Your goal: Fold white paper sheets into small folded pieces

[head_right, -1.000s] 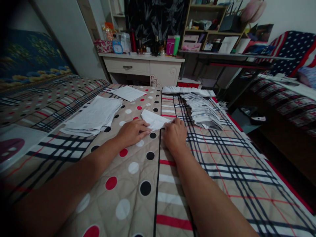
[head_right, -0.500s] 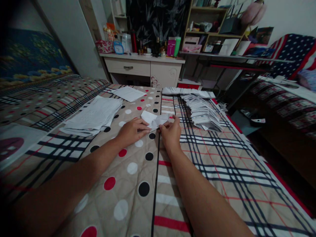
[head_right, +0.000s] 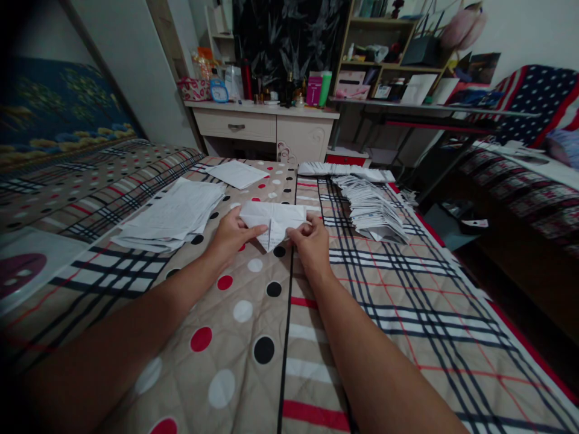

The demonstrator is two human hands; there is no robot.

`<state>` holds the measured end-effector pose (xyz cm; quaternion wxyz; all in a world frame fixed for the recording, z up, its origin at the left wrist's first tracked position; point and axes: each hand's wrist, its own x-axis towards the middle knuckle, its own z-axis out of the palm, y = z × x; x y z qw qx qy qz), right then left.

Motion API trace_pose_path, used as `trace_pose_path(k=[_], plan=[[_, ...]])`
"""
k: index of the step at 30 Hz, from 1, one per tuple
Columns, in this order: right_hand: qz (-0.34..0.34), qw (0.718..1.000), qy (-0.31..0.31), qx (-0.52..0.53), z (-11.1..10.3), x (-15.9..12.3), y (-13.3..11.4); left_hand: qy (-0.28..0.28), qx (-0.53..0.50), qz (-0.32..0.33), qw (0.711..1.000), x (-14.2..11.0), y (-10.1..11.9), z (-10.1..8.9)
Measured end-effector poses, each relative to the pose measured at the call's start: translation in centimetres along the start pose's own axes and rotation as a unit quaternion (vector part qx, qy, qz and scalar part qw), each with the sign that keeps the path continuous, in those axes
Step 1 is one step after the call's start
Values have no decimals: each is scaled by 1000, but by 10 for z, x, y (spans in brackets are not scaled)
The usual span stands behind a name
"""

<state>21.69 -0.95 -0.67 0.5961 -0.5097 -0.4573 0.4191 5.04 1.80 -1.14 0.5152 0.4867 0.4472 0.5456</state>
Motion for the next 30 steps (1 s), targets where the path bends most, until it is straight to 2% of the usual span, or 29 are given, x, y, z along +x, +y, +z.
trace_pose_path(k=[4,6,8,9,12,14,17,19,24,30], plan=[[-15,996,16,-83,-3,5,7,-23,54,-23,998,-1,-2,-1],[-32,991,20,-129,-6,8,10,-24,104,4,994,3,-6,-6],[-50,976,20,-212,-10,10,12,-22,174,63,982,7,-10,-12],[-58,961,19,-269,-11,10,12,-22,224,96,970,9,-11,-15],[-79,898,18,-433,-14,9,10,-47,375,181,908,13,-10,-24],[-116,868,8,-483,-15,8,9,-66,429,217,875,14,-9,-26],[-191,854,-23,-483,-17,10,11,-77,463,240,850,13,-7,-26],[-217,854,-42,-472,-19,13,15,-77,477,240,842,12,-6,-24],[-255,854,-58,-449,-21,18,22,-77,499,255,825,9,-3,-21],[-270,858,-61,-434,-17,12,13,-109,520,282,799,7,2,-22]])
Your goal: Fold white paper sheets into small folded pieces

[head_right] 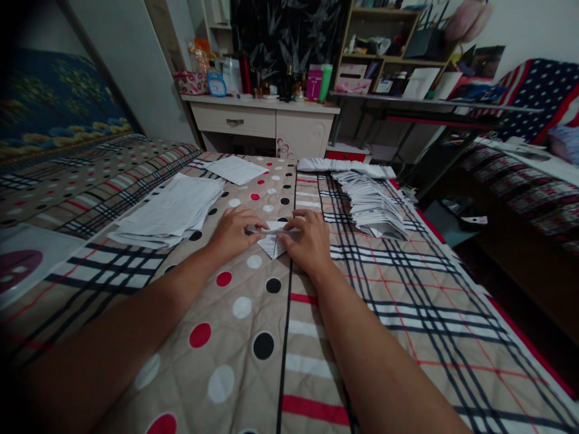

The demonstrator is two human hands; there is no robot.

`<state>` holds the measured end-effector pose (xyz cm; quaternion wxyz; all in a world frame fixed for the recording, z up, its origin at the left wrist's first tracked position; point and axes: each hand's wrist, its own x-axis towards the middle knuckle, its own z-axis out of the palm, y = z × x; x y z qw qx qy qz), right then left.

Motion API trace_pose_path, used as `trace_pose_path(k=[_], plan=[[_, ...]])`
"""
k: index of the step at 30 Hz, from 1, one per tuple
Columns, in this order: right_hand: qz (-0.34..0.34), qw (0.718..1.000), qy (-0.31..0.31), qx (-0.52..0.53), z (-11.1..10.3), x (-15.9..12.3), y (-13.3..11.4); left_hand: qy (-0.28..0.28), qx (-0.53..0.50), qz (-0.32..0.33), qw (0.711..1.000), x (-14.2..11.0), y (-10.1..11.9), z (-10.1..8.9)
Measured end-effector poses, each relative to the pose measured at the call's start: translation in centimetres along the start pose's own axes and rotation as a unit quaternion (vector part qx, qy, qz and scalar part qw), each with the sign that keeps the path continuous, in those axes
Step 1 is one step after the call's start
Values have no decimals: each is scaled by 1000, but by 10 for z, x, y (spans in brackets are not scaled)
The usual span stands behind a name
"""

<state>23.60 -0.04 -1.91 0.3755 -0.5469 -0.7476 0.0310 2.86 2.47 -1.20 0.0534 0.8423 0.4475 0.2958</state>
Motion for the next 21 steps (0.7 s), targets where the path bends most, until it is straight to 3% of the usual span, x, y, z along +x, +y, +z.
trace_pose_path(k=[5,13,18,21], plan=[[54,998,-29,8,0,0,-3,-20,-11,5,1000,-1,0,-2],[136,986,-7,-92,0,-3,0,-4,-41,-67,997,-1,-8,4],[203,977,-36,-48,-2,-1,0,0,-54,-88,995,-1,-12,6],[209,978,-26,9,0,-1,-1,-7,-84,-108,991,-1,-12,8]])
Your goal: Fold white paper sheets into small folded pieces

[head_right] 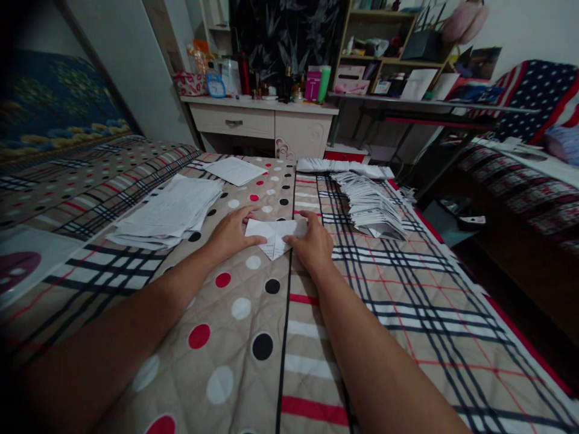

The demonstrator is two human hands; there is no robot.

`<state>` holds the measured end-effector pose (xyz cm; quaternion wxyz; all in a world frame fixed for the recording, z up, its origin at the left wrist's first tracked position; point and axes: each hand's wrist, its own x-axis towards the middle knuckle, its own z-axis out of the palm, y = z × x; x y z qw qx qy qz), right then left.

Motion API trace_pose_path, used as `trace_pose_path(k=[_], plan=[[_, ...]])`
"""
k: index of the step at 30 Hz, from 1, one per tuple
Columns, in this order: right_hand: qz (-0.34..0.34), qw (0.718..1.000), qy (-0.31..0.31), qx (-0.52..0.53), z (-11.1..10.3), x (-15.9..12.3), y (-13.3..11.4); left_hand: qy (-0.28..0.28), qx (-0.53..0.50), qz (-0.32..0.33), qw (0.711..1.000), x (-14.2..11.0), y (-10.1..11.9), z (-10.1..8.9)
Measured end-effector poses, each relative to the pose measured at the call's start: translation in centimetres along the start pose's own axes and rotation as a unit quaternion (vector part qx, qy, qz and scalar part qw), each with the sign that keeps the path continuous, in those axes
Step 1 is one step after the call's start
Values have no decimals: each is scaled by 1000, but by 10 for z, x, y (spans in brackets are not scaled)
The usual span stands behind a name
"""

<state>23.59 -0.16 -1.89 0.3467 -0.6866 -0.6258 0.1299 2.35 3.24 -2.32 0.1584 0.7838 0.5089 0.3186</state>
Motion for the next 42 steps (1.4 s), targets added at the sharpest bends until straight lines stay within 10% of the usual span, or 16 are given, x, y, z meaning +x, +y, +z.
trace_pose_path(k=[15,24,33,38,42], plan=[[-38,950,-125,283,6,-9,-13,-34,-110,-29,993,1,26,-8],[-43,980,-86,174,4,-1,2,-113,-157,-55,979,6,-1,-15],[-52,952,-206,220,-16,5,-2,-240,-111,-4,965,10,-11,-35],[-75,972,-36,221,-9,3,-3,-25,-36,52,998,11,2,-33],[-156,959,103,214,-13,-4,-13,165,41,180,969,5,16,-33]])
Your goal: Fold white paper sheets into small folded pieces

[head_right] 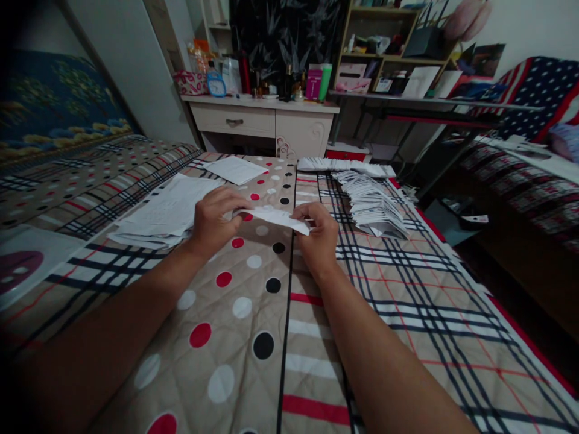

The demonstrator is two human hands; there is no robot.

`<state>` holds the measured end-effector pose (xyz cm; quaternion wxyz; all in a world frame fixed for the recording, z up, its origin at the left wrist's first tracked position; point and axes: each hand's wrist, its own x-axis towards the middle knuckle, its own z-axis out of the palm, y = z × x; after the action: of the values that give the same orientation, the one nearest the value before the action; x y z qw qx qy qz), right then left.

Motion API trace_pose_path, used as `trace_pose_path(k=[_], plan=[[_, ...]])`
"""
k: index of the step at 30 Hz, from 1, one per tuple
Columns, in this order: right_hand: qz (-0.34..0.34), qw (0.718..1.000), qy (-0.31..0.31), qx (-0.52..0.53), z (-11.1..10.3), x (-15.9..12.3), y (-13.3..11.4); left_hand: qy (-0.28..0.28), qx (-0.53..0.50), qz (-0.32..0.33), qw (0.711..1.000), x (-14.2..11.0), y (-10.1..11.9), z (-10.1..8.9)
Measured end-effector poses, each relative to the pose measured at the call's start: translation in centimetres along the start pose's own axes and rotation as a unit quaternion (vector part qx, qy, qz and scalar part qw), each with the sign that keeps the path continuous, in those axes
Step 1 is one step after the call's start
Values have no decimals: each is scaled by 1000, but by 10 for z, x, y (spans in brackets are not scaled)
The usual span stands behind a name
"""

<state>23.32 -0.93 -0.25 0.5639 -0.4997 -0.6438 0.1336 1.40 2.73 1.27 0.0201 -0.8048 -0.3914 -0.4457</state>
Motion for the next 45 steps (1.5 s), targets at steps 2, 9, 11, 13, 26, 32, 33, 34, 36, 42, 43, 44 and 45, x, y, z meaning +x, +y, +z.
trace_pose_path(k=[2,9,11,13,26,32,33,34,36,42,43,44,45], plan=[[-33,999,10,-3,-2,-1,-4,9,57,54,997,-3,3,-1],[-104,967,-167,-162,-4,1,21,-127,98,106,981,-13,-8,10],[-123,960,-200,-154,-4,3,28,-176,89,105,975,-13,-13,12],[-139,957,-212,-143,-5,3,32,-210,71,94,971,-14,-17,14],[-49,958,-234,-158,-8,2,17,-207,-125,-50,969,-16,-29,13],[111,959,-178,-192,-5,2,18,-229,-144,-129,954,-18,-23,18],[118,956,-175,-203,-5,2,18,-229,-137,-139,954,-18,-24,19],[122,954,-173,-214,-5,2,18,-229,-129,-149,953,-19,-26,20],[123,948,-170,-237,-5,3,17,-231,-116,-163,952,-19,-30,20],[145,922,-182,-310,-6,6,9,-241,-116,-199,943,-17,-35,18],[147,919,-184,-316,-6,7,7,-242,-117,-203,941,-17,-34,17],[148,917,-186,-319,-7,7,5,-243,-116,-209,940,-17,-33,17],[149,916,-190,-321,-7,8,3,-245,-110,-214,939,-17,-32,17]])
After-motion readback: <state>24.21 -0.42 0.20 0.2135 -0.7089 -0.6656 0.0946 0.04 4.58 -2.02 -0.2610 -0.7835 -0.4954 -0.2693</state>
